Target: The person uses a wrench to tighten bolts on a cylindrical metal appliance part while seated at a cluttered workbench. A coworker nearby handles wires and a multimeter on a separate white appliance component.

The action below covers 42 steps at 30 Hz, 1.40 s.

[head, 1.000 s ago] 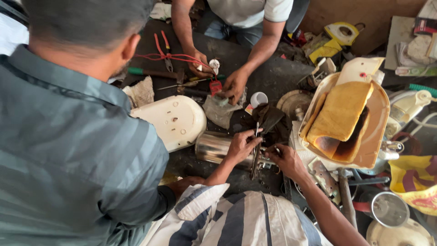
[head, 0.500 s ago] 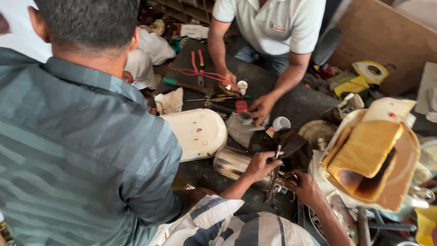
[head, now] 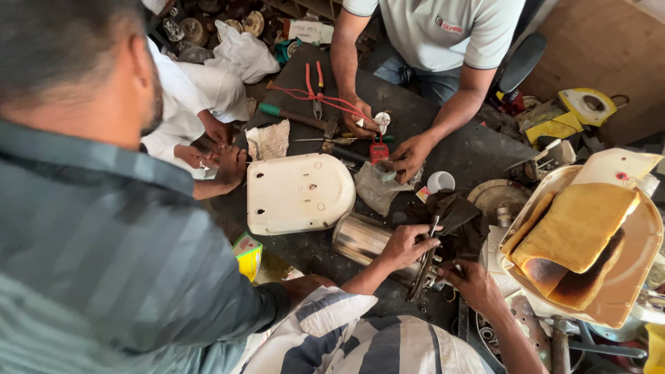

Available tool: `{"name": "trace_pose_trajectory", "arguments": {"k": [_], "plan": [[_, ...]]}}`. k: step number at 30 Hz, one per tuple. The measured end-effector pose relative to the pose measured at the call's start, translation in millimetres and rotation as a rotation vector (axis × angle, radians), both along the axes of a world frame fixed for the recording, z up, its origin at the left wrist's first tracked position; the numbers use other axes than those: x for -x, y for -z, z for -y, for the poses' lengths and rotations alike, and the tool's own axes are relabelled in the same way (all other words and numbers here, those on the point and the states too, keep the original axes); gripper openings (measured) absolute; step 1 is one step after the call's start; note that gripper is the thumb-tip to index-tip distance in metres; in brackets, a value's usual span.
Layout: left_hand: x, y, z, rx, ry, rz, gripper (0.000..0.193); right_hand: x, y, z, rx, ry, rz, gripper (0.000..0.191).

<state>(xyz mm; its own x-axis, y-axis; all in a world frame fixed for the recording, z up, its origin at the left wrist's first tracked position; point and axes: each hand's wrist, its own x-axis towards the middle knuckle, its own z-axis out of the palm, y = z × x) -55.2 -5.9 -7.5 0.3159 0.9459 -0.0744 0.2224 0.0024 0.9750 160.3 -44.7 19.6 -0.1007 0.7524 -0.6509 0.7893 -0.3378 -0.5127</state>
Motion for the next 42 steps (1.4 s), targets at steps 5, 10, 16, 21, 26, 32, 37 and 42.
{"name": "trace_pose_trajectory", "arguments": {"k": [5,10,16,21,26,32,37,42], "plan": [[-0.6,-1.4,-0.8,-0.021,-0.009,-0.027,0.042,0.9,-0.5,2.5,-0.179,0.083,-0.181,0.037],[-2.7,9.9,-0.7,-0.081,-0.029,-0.020,0.041,2.7,-6.6,2.6,-0.146,0.154,-0.165,0.035],[-4.9,19.6,-0.2,-0.280,-0.066,0.038,0.036,-7.2,-21.9,9.4,-0.254,0.164,-0.137,0.032],[0.9,10.7,2.6,0.067,-0.036,0.073,0.038,-28.6,-32.3,34.2,-0.274,0.150,-0.048,0.032],[5.1,-2.1,3.3,0.106,-0.003,0.131,0.038,-38.2,-27.9,88.2,-0.242,0.137,-0.003,0.031],[7.7,-7.3,-0.9,0.080,0.000,0.075,0.029,1.6,26.8,123.0,-0.135,-0.009,0.207,0.039],[11.0,-6.5,-1.7,0.148,0.000,0.187,0.021,24.8,67.2,125.3,-0.148,-0.096,0.278,0.037],[15.4,-4.6,-1.3,0.186,0.014,0.197,0.021,24.5,61.7,123.1,-0.375,-0.075,0.284,0.040]]}}
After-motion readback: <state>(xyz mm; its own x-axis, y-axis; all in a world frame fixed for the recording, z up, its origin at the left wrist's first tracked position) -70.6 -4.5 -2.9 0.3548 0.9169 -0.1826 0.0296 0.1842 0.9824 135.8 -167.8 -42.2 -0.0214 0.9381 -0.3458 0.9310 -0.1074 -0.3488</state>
